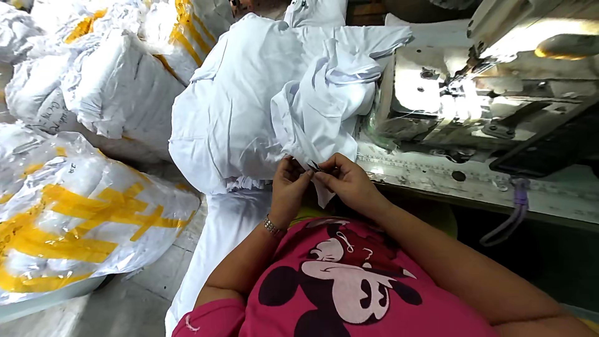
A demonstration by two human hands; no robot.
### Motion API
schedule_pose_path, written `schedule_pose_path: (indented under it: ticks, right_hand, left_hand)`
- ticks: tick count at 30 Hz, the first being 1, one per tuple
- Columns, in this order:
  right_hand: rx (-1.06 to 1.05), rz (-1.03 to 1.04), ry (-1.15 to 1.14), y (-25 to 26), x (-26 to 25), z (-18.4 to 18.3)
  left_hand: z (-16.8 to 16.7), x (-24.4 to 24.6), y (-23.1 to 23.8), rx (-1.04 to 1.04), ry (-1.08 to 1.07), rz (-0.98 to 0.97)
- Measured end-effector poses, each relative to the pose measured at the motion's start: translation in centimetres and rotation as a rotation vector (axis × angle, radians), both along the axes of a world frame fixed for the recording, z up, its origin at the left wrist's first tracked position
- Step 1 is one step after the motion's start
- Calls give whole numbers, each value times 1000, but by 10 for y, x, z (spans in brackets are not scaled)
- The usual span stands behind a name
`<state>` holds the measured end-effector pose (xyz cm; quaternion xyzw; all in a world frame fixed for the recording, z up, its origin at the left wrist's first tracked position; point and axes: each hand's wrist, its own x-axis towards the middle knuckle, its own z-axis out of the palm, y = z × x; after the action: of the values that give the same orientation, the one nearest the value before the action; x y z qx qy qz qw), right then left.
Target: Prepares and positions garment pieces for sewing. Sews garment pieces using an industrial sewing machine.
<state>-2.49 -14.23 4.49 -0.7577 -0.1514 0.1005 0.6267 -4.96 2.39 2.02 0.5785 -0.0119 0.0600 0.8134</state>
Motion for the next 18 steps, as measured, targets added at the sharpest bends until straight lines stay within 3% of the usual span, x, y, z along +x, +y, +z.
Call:
schedule_pose_path:
  ticks: [18]
  right_hand:
    - [-5, -56, -43, 8, 0, 0]
  left_hand:
    - [-6, 0, 0, 35, -37, -8]
